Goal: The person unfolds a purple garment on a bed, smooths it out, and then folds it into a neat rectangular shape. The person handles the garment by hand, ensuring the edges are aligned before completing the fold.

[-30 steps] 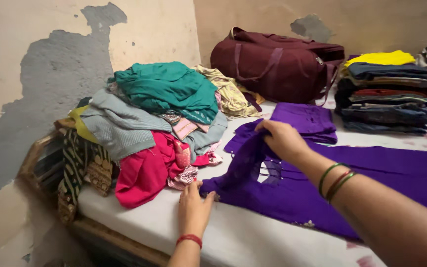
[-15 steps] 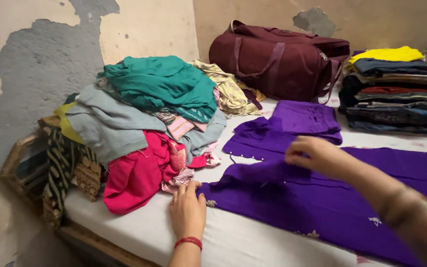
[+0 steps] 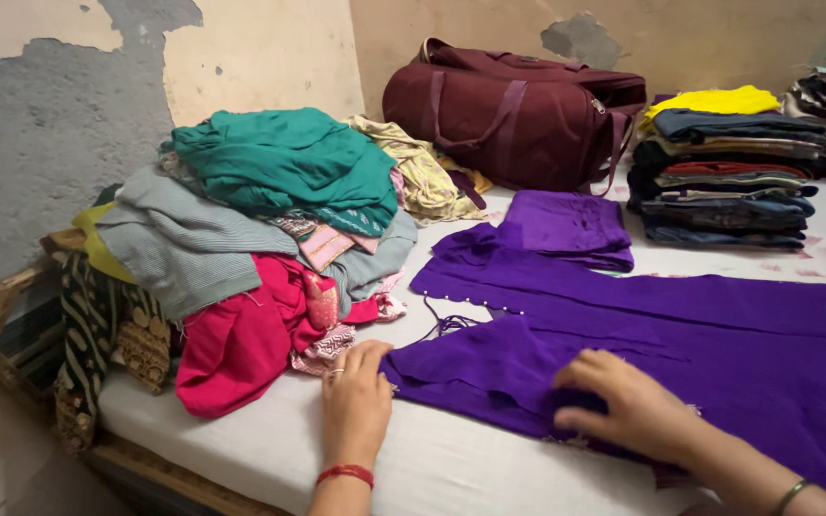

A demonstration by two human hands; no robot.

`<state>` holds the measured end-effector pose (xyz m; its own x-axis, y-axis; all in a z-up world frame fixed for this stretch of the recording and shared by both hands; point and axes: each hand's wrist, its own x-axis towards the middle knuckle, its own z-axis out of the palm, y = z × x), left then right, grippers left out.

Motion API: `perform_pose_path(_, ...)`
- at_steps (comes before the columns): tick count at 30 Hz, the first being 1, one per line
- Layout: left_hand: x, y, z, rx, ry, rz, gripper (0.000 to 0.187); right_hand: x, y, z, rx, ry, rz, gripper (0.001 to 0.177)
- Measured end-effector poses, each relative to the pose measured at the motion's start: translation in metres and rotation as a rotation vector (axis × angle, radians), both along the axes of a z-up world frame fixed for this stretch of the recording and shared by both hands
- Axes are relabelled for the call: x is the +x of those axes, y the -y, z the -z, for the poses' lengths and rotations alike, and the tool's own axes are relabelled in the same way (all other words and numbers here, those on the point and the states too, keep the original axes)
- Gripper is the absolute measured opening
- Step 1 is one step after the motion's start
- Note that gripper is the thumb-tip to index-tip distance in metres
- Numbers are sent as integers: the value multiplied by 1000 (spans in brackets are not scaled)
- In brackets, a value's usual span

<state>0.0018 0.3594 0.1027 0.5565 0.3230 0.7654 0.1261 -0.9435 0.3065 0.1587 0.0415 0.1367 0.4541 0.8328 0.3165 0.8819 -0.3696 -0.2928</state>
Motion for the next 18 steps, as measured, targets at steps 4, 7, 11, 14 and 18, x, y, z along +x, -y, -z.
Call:
perform_pose_path(4, 0, 0, 1, -92, -110, 52, 28, -6, -3, 0, -146, 3, 59, 35)
perform_pose_path(7, 3, -2, 2, -113, -156, 13, 18, 2, 8, 2, -99, 222, 56, 32)
perform_pose_path(11, 4, -4, 5, -128, -165, -23, 10, 18, 36, 21, -187, 415, -34, 44)
perform_pose_path(14, 4, -3, 4, -152, -211, -76, 9, 23, 49, 35, -243, 522, -190, 65)
perform_pose_path(18, 3, 2, -3, -37, -52, -112, 23, 8, 56, 25, -138, 201, 31, 45)
